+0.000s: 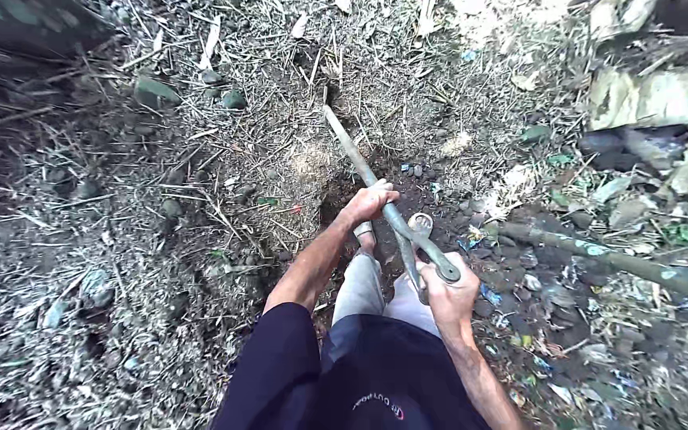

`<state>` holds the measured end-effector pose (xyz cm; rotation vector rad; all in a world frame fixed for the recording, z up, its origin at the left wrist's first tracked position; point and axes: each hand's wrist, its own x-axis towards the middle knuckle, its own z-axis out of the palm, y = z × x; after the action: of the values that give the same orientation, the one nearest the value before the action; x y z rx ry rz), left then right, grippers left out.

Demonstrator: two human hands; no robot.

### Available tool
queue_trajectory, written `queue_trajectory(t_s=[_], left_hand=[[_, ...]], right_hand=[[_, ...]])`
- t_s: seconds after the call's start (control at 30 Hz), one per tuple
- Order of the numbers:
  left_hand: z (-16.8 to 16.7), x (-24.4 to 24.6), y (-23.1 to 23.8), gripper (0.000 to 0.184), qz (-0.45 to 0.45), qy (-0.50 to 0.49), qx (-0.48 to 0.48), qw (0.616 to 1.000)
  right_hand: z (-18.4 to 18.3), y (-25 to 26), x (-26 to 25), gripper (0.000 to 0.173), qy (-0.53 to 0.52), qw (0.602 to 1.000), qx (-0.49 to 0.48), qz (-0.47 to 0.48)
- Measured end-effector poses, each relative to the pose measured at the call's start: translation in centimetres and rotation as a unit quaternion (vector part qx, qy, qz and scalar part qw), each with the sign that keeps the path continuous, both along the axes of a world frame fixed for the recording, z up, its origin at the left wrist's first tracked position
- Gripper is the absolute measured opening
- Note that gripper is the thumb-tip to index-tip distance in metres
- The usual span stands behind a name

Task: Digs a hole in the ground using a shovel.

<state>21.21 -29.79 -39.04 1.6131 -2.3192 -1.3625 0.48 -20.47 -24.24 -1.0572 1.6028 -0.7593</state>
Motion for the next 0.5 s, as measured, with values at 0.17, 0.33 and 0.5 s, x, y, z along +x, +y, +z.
queue_trajectory(t_s=[0.17, 0.33, 0.5], left_hand=[[5.2, -3.4, 0.3, 0.033, 0.061, 0.054, -0.048, 0.996], [13.1, -7.8, 1.1, 0.019, 0.126, 0.130, -0.103, 0.978], [9.5, -4.6, -1.5, 0.032, 0.178, 0.167, -0.149, 0.958]], right_hand=[[7.5, -3.1, -4.8, 0.036, 0.178, 0.970, -0.063, 0.155], [18.4, -6.4, -10.0, 0.030, 0.214, 0.914, -0.110, 0.327], [15.6, -11.0, -4.0, 0.033, 0.275, 0.873, -0.193, 0.352]])
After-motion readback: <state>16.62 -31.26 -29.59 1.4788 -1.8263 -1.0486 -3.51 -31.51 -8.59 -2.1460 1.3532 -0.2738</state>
